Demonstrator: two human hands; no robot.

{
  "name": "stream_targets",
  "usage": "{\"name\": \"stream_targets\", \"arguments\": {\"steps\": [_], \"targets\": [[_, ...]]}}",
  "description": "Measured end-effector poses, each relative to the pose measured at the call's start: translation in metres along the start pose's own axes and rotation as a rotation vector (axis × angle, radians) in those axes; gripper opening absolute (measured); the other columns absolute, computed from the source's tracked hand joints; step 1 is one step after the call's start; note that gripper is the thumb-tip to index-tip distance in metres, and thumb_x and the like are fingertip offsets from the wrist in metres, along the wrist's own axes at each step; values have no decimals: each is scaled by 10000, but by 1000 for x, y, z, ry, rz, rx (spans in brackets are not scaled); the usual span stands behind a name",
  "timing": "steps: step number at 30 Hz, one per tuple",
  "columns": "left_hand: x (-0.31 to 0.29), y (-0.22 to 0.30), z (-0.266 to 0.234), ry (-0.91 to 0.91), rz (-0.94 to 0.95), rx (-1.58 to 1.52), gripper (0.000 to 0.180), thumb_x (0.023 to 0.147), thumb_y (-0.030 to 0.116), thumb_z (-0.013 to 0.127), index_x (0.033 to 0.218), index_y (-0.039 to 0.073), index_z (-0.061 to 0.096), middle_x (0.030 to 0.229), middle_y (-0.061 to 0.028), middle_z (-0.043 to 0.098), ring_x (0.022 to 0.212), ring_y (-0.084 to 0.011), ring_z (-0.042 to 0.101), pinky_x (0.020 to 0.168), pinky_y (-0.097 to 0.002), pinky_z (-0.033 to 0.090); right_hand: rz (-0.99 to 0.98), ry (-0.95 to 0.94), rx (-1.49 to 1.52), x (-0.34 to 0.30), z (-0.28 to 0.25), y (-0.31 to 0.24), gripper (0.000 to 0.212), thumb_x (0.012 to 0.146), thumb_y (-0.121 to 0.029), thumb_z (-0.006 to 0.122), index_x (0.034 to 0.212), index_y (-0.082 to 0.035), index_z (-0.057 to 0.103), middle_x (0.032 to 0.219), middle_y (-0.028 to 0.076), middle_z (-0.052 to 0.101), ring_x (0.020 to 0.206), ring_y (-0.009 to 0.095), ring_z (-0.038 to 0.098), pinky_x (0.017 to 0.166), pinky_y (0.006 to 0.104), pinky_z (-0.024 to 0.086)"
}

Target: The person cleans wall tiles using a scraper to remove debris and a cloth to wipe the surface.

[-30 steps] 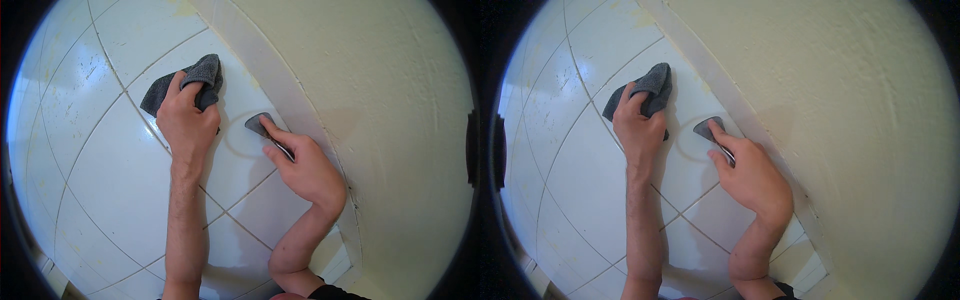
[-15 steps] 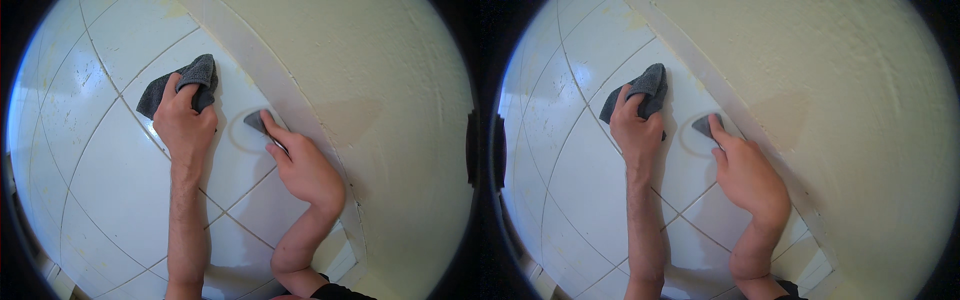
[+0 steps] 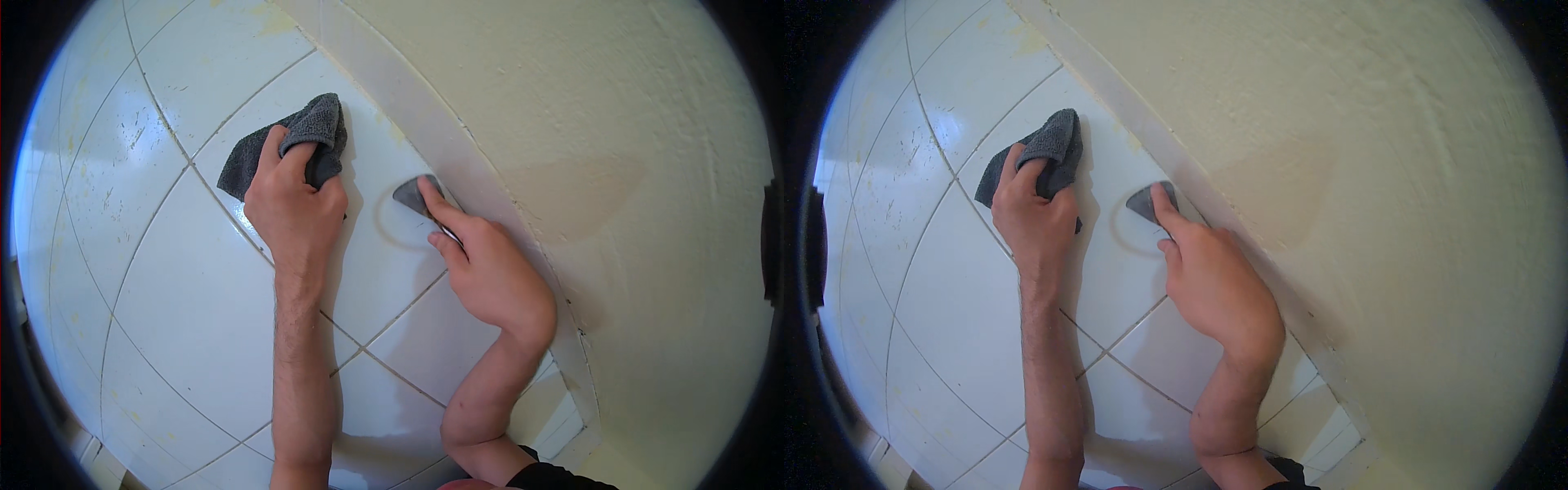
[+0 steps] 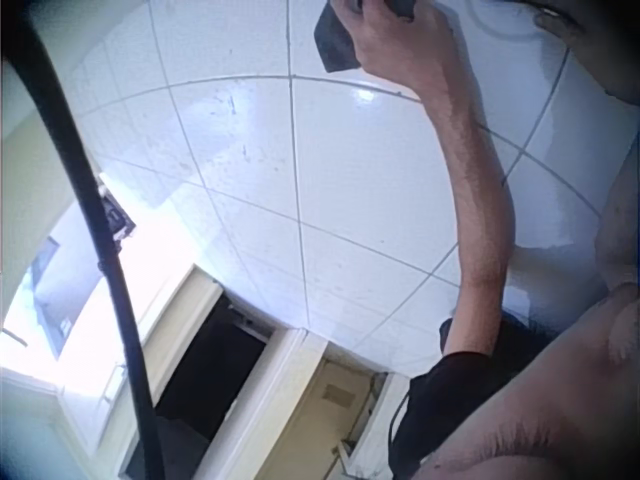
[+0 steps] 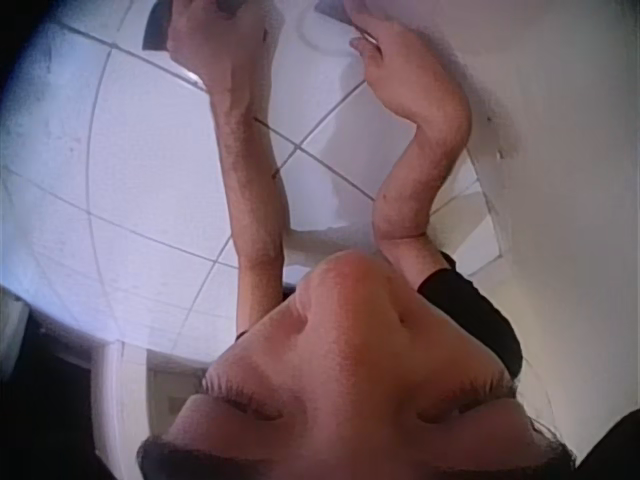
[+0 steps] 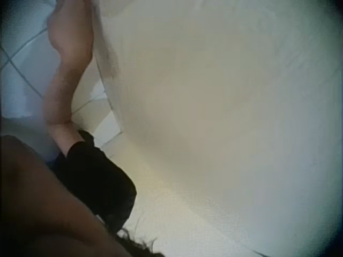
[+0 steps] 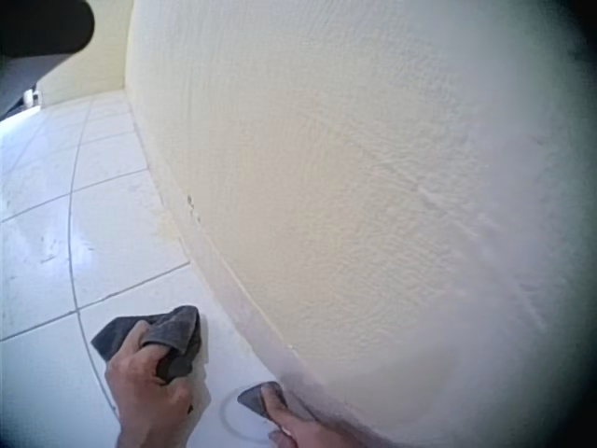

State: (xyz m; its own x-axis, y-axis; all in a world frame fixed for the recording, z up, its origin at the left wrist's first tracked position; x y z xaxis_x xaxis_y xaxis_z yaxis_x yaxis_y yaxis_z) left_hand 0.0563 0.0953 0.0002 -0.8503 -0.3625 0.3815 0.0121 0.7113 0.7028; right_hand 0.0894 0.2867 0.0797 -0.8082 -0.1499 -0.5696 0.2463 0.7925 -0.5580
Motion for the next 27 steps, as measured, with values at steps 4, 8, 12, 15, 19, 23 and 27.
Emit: {"name": "stream_targets", "arguments": {"steps": [4,8,12,15,19,23,27], "targets": [[-1,4,-2,-109,-112,-24,332,710,-50,629,1027,-52,730,1188,-160,696,878,-325,702,731,-356,551,1,-22,82,-5,1,9,510,1038,-60,531,1541,-75,448,1108,302,650,818,304,537,905,302,491],[-2,2,1,-72,-63,-16,334,711,-44,631,1028,-49,735,1213,-173,695,895,-333,710,728,-355,553,-8,71,64,4,3,6,514,1039,-60,528,1546,-81,447,1206,296,661,893,347,603,952,307,485],[-1,-1,-1,18,9,14,290,648,-36,674,929,0,732,1040,-65,672,610,-242,628,567,-340,497,-14,32,39,0,4,10,513,1038,-67,537,1544,-80,453,1310,286,640,996,359,652,992,311,471],[-1,2,-2,-19,-10,20,287,651,-36,673,930,-1,733,1036,-68,670,618,-252,632,576,-356,502,-76,97,31,2,7,9,509,1036,-74,543,1538,-84,465,1216,289,654,940,341,640,953,320,479],[3,12,-12,-164,-77,23,285,659,-36,677,936,-1,736,1036,-93,669,666,-302,659,611,-405,529,-56,-37,-18,-18,-4,3,513,1026,-66,551,1533,-118,492,829,246,589,675,282,503,757,324,497],[5,45,-15,-386,46,195,236,667,-30,690,899,-9,726,1050,-117,660,719,-342,681,641,-432,555,-97,-49,-34,-59,-32,-6,535,1005,-32,565,1526,-143,515,708,189,452,572,254,338,596,312,447],[-19,46,15,-364,240,162,72,663,-10,709,709,14,659,1016,-108,631,733,-311,690,594,-439,562,-307,-141,19,-89,-37,-27,605,931,36,595,1514,-119,542,683,172,586,493,228,498,533,289,470]]}}
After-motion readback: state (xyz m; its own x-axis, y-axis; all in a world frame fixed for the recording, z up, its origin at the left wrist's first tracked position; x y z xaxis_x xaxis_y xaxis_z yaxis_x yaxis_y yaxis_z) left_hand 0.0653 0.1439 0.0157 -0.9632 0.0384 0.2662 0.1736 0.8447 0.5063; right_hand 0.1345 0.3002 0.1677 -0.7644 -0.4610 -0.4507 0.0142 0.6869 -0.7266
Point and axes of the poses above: each hand's wrist, its own x-axis towards the middle knuckle, its own z-axis out of the palm, y = z × x, the point moved 2 cm from there along x, towards the middle knuckle
